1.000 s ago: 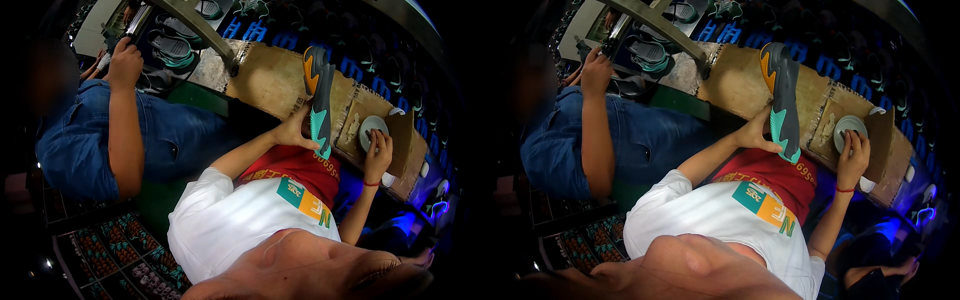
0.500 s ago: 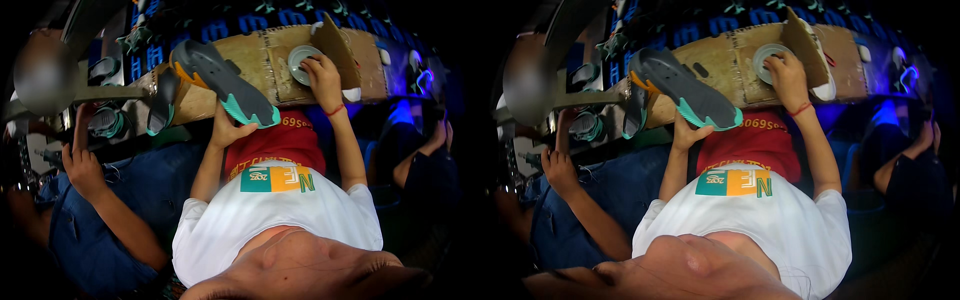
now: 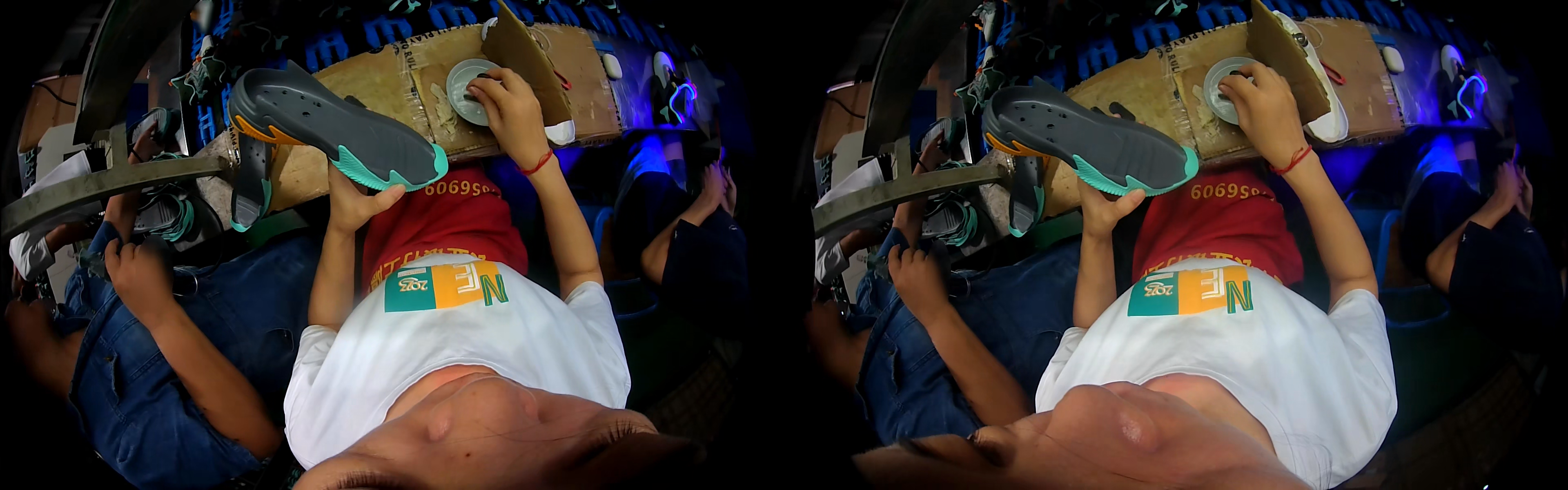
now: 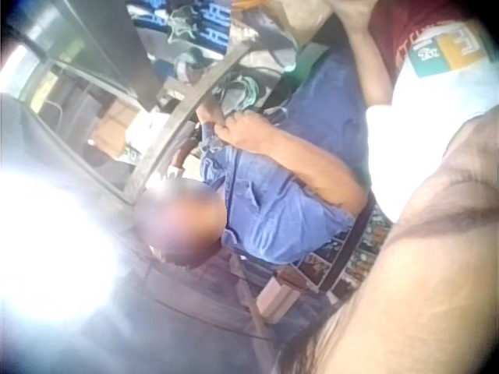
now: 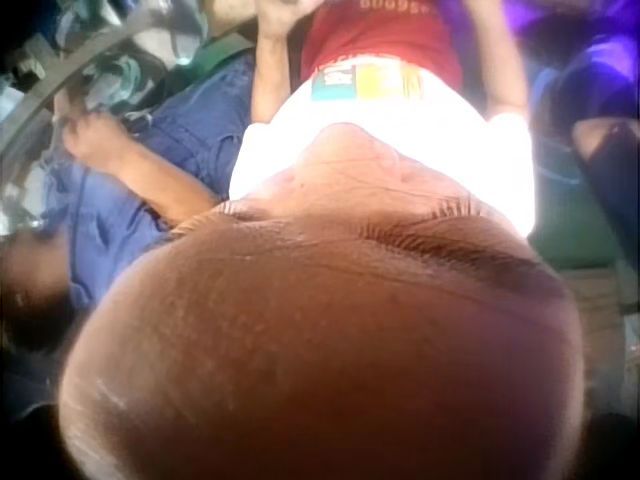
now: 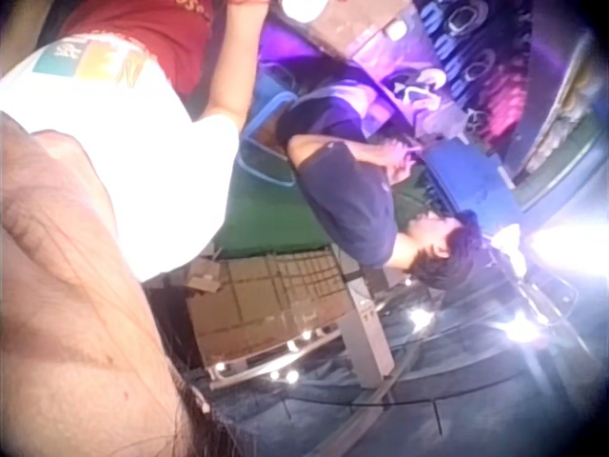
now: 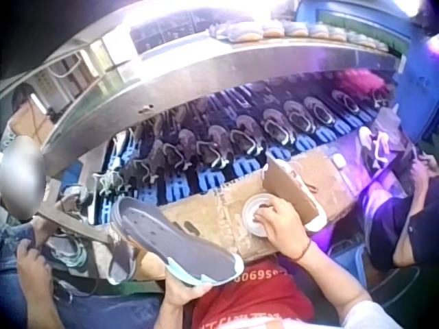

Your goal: The person repeatedly wipes the soles and sides of dark-colored clogs with a small white cloth. They pick up each shoe from a nearby cardboard box, wipe it, and place it on a metal shelf above. The process is repeated for multiple shoes.

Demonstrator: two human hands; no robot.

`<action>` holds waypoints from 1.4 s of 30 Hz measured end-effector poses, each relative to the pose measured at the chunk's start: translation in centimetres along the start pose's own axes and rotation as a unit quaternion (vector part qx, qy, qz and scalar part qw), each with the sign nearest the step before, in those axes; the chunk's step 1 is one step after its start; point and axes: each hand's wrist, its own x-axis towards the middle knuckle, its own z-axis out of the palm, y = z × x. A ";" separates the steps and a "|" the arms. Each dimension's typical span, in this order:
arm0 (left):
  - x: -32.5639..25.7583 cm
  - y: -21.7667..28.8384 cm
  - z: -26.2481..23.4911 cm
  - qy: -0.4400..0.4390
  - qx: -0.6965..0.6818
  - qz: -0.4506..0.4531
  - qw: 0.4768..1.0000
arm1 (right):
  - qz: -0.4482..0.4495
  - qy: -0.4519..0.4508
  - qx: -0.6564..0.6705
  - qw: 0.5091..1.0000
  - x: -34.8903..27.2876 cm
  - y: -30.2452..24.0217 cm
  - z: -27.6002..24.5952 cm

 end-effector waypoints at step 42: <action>3.5 -2.5 2.9 -0.015 0.207 0.381 0.901 | -0.001 -0.172 0.408 0.897 -0.5 -4.0 -3.5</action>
